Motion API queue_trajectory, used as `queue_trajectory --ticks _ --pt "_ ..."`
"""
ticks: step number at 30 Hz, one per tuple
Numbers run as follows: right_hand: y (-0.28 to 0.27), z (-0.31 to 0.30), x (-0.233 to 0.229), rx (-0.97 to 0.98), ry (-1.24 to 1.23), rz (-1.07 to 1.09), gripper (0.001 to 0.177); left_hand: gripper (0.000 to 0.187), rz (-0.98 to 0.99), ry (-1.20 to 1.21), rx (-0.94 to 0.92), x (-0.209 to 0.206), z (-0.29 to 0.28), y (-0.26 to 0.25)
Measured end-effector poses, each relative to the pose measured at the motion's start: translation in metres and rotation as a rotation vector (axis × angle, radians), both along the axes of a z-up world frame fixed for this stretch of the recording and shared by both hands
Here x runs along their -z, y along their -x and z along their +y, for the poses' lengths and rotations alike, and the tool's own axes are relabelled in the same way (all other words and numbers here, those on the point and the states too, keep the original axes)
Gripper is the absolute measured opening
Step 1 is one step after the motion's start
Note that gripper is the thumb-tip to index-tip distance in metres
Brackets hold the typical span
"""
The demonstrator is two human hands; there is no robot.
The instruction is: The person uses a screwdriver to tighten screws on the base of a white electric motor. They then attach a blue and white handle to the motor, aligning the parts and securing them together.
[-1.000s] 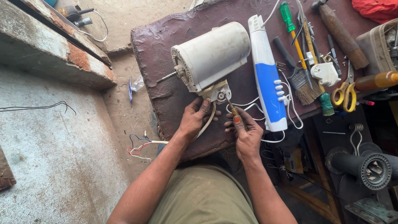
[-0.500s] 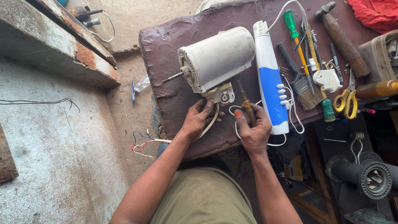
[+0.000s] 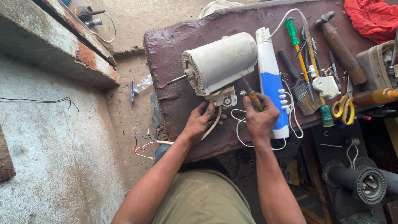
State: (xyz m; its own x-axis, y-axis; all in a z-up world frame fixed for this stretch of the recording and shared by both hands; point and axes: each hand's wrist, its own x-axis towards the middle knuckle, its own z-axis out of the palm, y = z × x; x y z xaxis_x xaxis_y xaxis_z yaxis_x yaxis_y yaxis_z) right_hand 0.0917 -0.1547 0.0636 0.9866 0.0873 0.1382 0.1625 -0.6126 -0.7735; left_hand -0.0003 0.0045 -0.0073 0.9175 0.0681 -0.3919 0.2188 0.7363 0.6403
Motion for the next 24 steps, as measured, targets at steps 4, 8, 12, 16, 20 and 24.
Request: queue_trajectory --ticks 4,8,12,16,20,24 --pt "0.003 -0.009 -0.012 -0.044 -0.246 0.108 0.030 0.050 -0.010 0.017 0.004 0.000 0.001 0.000" --pt "0.050 -0.025 -0.035 -0.162 0.003 0.163 0.030 0.050 -0.018 0.031 -0.005 0.001 0.002 -0.002" --pt "0.070 -0.011 -0.040 -0.330 0.183 -0.140 0.030 0.051 -0.018 0.029 0.001 0.001 0.002 -0.001" --pt "0.067 0.007 -0.052 -0.303 0.265 -0.193 0.026 0.053 -0.021 0.047 0.011 -0.001 0.003 -0.002" --pt "0.062 0.012 -0.072 -0.290 0.358 -0.204 0.028 0.055 -0.024 0.035 0.015 -0.003 0.005 -0.004" --pt "0.054 0.018 -0.078 -0.320 0.504 -0.138 0.025 0.055 -0.016 0.053 0.014 -0.003 0.004 -0.001"
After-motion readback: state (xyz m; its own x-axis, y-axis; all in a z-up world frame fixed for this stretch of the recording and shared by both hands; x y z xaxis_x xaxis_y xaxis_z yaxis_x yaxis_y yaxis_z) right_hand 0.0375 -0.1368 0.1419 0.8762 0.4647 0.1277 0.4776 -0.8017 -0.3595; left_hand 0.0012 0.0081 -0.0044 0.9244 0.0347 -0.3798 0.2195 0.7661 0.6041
